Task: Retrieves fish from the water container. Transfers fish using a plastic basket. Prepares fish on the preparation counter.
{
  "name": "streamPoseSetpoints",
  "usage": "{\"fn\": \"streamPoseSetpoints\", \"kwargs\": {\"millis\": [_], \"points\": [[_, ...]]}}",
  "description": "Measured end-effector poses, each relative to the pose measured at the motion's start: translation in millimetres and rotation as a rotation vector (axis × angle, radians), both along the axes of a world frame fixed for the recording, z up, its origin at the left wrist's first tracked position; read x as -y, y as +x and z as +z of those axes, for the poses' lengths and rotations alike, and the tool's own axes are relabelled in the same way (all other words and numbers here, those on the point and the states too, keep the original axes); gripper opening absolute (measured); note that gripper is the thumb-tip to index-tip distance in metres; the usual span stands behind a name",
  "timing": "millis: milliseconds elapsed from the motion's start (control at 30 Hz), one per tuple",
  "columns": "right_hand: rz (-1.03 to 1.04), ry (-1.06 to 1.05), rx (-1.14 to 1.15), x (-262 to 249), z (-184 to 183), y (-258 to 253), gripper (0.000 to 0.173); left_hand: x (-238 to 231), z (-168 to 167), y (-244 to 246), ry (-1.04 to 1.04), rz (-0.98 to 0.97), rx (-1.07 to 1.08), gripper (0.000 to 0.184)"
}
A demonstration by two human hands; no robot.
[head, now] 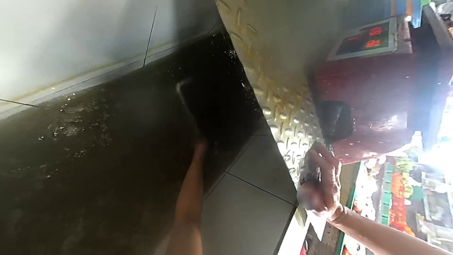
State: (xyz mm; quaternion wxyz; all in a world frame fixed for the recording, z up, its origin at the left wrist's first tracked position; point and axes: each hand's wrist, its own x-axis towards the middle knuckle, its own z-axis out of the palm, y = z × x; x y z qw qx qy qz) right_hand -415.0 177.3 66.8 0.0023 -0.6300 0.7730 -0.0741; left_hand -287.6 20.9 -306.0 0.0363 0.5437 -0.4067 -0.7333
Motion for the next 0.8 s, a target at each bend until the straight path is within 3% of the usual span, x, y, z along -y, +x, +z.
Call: {"fn": "streamPoseSetpoints", "kwargs": {"millis": [233, 500, 567, 667, 700, 800], "points": [[-0.047, -0.018, -0.018, 0, 0, 3, 0.086, 0, 28, 10, 0.056, 0.12, -0.076, 0.05], [-0.103, -0.034, -0.047, 1, 3, 7, 0.084, -25, 47, 6, 0.085, 0.148, 0.228, 0.063], [-0.119, -0.035, -0.031, 1, 4, 9, 0.082, -27, 77, 13, 0.1, 0.187, 0.235, 0.054], [-0.142, -0.038, -0.026, 1, 4, 10, 0.078, 4, 189, 62, 0.34, 0.053, 0.148, 0.05], [-0.15, -0.039, -0.023, 1, 4, 10, 0.077, 0, 194, 67, 0.336, 0.071, 0.146, 0.05], [-0.172, -0.026, -0.034, -2, 3, 10, 0.074, -48, 115, 55, 0.044, 0.3, 0.213, 0.042]]}}
